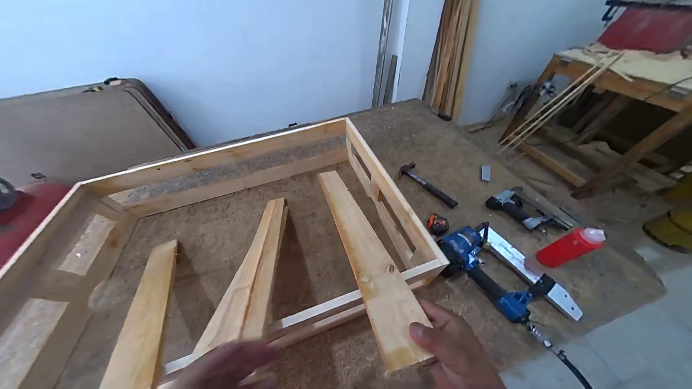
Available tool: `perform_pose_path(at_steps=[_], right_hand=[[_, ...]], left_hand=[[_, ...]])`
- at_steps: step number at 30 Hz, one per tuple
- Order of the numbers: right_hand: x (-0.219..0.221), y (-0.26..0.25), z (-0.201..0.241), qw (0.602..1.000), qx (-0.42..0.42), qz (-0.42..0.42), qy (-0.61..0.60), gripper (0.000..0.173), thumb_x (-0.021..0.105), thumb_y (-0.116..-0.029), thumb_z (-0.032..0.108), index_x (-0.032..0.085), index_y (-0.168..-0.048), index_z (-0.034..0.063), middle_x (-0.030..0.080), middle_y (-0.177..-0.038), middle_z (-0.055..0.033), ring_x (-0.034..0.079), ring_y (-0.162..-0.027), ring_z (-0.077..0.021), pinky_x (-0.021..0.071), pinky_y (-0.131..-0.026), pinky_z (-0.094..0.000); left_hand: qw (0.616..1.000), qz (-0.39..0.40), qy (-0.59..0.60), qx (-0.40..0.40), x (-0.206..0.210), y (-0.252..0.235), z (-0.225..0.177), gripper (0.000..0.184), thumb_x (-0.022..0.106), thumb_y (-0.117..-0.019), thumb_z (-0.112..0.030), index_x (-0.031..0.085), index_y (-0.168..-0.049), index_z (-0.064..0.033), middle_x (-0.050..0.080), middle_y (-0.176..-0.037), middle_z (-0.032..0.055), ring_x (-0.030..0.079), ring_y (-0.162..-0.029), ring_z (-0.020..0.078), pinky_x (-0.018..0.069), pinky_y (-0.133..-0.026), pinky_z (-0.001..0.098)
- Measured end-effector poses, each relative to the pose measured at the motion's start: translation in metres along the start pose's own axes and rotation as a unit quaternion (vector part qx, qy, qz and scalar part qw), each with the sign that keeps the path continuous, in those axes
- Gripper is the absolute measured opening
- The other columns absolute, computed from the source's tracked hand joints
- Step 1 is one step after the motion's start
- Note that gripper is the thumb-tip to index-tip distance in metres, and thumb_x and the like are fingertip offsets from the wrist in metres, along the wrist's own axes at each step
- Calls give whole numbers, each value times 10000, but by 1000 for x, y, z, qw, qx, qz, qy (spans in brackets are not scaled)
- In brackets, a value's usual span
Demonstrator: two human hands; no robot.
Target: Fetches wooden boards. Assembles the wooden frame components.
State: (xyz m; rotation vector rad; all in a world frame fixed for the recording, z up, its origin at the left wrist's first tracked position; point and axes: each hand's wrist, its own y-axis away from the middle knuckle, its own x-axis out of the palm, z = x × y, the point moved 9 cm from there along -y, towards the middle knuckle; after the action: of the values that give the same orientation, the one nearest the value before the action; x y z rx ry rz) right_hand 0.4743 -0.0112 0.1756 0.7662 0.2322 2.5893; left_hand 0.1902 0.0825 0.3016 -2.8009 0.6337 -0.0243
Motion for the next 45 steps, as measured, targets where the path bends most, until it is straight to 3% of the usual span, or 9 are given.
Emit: perform_pose_path(at_steps=[3, 7, 12, 14, 18, 25, 35, 38, 45], right_hand=[[-21, -26, 19, 998, -43, 32, 20, 587, 701, -873, 48, 509, -1416, -66, 719, -1164, -211, 740, -995, -310, 646, -820, -479], [-44, -84, 49, 992, -86, 63, 62, 545, 690, -882, 120, 551, -1372, -75, 714, -1177, -215, 730, -1040, -308, 637, -883, -471], [-71, -155, 70, 979, -78, 21, 185, 437, 664, -942, 145, 608, -1354, 9, 741, -1148, -126, 737, -1030, -210, 633, -907, -391], [-83, -154, 85, 908, -118, -50, 399, 479, 650, -976, 339, 624, -1391, 102, 713, -1230, -33, 696, -1106, -134, 596, -952, -350], [-83, -132, 87, 716, -314, -122, 612, 371, 605, -962, 467, 796, -1099, 181, 663, -1296, -102, 621, -1168, -325, 550, -949, -467], [-117, -116, 28, 825, -268, -109, 485, 550, 430, -1066, 412, 553, -1452, 41, 513, -1523, -153, 533, -1379, -266, 494, -1109, -454], [-134, -122, 27, 909, -202, -100, 349, 436, 628, -1009, 394, 684, -1345, 121, 564, -1501, -70, 562, -1353, -161, 537, -1069, -381], [-143, -122, 26, 942, -136, -56, 300, 452, 465, -1076, 437, 703, -1319, 140, 542, -1531, -8, 556, -1361, -168, 528, -1084, -436], [-224, -160, 47, 933, -40, -172, 313, 315, 504, -1069, 231, 656, -1281, 53, 737, -1139, -98, 734, -999, -220, 625, -881, -436]], left_hand=[[986, 14, 29, -162, 124, -57, 79, 796, 716, -925, -467, 389, -1515, -46, 587, -1408, 140, 653, -1207, 301, 614, -941, 501], [915, 24, 163, -369, 226, -157, 166, 581, 455, -1060, -532, 542, -1376, -52, 729, -1087, 186, 738, -942, 302, 631, -806, 484], [910, -30, 148, -386, 253, -228, 213, 439, 638, -1017, -332, 593, -1279, 17, 735, -1005, 211, 748, -852, 310, 639, -758, 469], [914, -20, 148, -377, 258, -235, 226, 431, 680, -995, -277, 587, -1285, 29, 736, -1015, 226, 752, -862, 325, 642, -767, 479], [928, -22, 130, -348, 255, -227, 251, 430, 727, -962, -191, 569, -1288, 40, 732, -1015, 236, 750, -851, 330, 641, -747, 482], [936, -10, 69, -346, 249, -225, 259, 489, 753, -938, -160, 536, -1338, 16, 732, -1042, 217, 754, -866, 315, 649, -765, 475], [939, -15, 75, -335, 256, -233, 267, 449, 757, -938, -192, 578, -1280, 36, 744, -1031, 179, 757, -873, 270, 651, -782, 446], [940, -26, 85, -330, 254, -231, 270, 384, 750, -940, -197, 618, -1213, 40, 749, -989, 178, 760, -834, 272, 655, -756, 455], [943, -19, 129, -306, 258, -235, 268, 341, 682, -980, -137, 570, -1259, 24, 742, -999, 171, 757, -850, 267, 658, -751, 440]])
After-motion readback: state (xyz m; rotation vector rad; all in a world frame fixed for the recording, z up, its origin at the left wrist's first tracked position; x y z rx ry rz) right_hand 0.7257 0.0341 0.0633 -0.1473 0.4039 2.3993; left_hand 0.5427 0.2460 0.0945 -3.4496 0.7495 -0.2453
